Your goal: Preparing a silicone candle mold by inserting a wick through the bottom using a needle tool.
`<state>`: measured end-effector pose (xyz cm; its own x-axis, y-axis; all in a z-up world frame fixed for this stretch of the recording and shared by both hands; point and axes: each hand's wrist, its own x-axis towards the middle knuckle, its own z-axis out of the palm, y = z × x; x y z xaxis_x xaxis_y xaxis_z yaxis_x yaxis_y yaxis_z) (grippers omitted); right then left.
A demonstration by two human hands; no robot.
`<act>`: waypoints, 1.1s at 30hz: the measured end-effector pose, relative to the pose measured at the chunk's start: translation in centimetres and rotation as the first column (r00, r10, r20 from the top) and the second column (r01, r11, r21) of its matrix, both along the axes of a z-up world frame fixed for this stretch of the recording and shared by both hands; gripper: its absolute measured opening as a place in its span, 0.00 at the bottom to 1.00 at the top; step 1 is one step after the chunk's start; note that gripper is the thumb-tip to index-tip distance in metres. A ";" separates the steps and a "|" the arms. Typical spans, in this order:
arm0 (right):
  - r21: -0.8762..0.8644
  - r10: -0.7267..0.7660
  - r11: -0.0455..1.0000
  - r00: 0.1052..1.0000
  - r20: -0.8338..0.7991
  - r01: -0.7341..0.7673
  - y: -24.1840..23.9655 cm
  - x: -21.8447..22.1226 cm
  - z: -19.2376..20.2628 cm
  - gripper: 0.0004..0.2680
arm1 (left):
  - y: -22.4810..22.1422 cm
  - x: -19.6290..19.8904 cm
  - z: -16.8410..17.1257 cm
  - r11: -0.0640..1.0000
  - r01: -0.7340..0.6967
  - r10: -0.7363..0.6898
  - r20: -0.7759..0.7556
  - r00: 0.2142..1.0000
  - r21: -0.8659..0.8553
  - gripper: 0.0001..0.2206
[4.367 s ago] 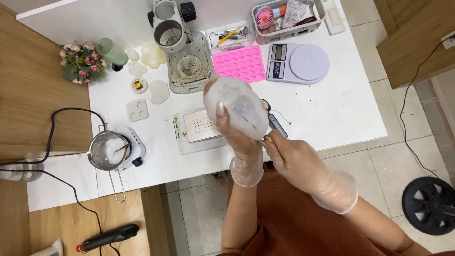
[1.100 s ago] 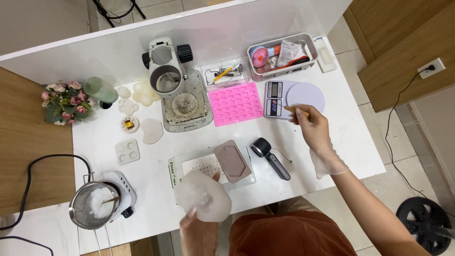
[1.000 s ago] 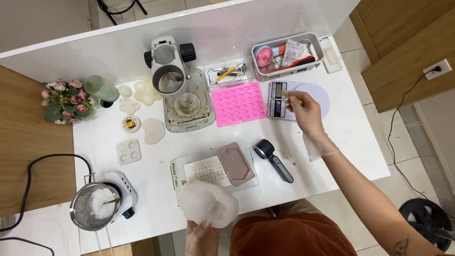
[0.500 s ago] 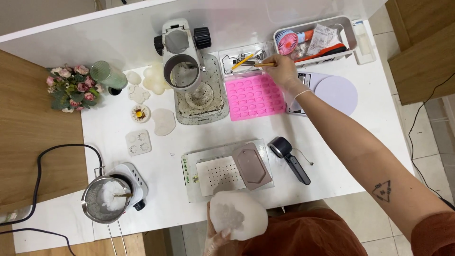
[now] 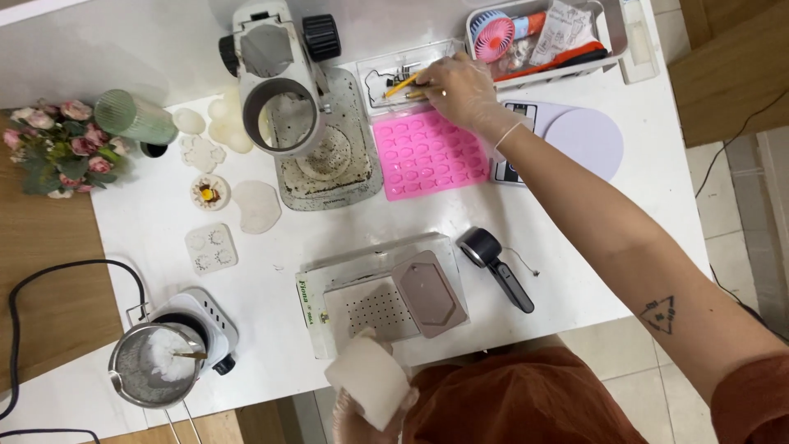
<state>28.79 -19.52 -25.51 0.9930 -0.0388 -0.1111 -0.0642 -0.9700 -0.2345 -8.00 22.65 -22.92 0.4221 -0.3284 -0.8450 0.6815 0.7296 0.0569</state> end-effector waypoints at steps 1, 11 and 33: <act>0.033 0.017 0.999 0.994 0.105 -0.021 0.2 -1.1 0.6 0.07 | -3.6 4.7 4.1 0.997 -0.041 0.041 -0.007 0.999 0.058 0.40; 0.372 -0.396 0.785 0.864 -0.312 0.495 0.0 -28.4 2.8 0.13 | -4.2 2.7 1.4 0.969 -0.095 0.082 0.066 0.994 0.226 0.43; 0.915 -0.563 0.143 0.791 -0.239 0.378 4.2 -34.7 18.6 0.05 | -15.8 2.9 15.4 0.928 0.109 -0.297 0.528 0.796 0.357 0.18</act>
<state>-5.87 -15.37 -6.95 0.8243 -0.4741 -0.3095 -0.3051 0.0887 -0.9482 -5.06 6.88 -7.51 0.8033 -0.2386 -0.5457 0.5882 0.4614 0.6642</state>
